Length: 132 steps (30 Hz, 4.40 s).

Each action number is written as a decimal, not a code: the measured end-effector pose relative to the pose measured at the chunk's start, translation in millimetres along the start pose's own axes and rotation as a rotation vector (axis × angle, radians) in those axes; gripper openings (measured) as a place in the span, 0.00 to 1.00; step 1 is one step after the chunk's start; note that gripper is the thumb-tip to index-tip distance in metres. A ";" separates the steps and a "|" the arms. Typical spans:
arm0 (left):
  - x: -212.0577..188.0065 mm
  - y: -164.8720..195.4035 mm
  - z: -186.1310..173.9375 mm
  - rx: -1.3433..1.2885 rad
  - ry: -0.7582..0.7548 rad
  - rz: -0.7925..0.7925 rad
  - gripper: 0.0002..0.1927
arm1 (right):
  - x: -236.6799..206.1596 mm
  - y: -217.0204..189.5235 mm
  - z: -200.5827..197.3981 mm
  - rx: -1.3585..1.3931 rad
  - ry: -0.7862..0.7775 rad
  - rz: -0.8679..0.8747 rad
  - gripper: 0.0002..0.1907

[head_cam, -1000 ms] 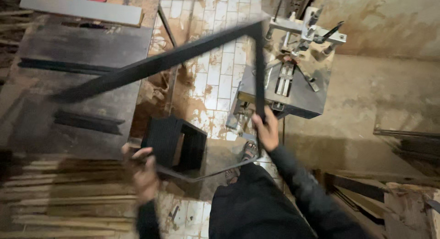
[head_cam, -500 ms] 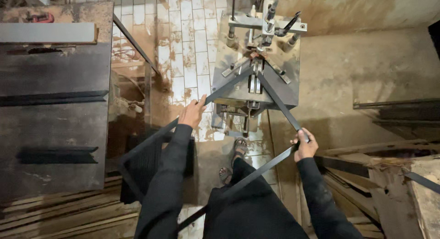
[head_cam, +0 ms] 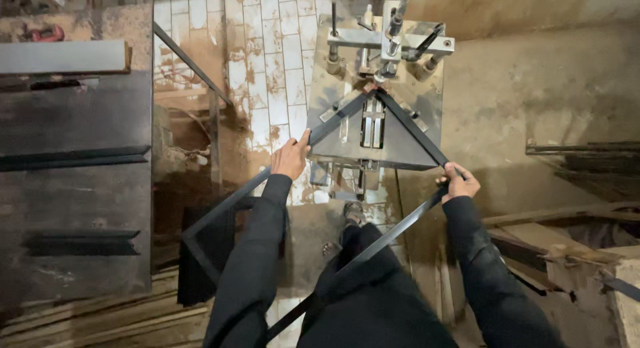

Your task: The person carries black picture frame moulding pieces and assembled frames across the workshop, positions each frame corner under a manual corner-joining machine, and stacks the joined frames on a work table.

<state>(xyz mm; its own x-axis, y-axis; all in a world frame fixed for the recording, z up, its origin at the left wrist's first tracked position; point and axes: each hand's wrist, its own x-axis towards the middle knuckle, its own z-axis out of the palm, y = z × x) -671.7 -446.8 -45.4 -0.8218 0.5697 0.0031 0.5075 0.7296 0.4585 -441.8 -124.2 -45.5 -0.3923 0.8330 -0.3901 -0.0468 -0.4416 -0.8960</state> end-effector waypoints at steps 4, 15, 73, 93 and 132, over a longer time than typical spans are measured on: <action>0.9 -8.3 9.3 -0.030 -0.001 0.006 0.26 | 10.3 9.9 -10.4 -0.038 -0.033 0.046 0.09; -1.0 -11.1 16.9 -0.099 -0.039 -0.158 0.26 | 20.0 22.6 -20.4 -0.095 -0.044 0.010 0.11; -359.9 -149.8 61.3 -0.419 0.413 -0.772 0.16 | -137.8 86.9 -127.1 -1.213 -0.727 -0.135 0.37; -115.7 -21.4 65.9 -0.471 0.619 -0.077 0.18 | -118.1 75.3 -168.3 -1.271 -0.267 -0.365 0.28; 37.2 75.8 65.4 -0.174 0.209 -0.195 0.10 | 26.0 40.1 121.7 -1.496 -0.973 -0.907 0.68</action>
<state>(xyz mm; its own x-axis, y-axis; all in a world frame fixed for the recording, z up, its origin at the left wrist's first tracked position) -646.9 -345.6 -68.6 -0.9437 0.3224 0.0744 0.2982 0.7312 0.6135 -565.6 -160.8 -65.8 -0.9982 -0.0415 -0.0428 -0.0231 0.9306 -0.3652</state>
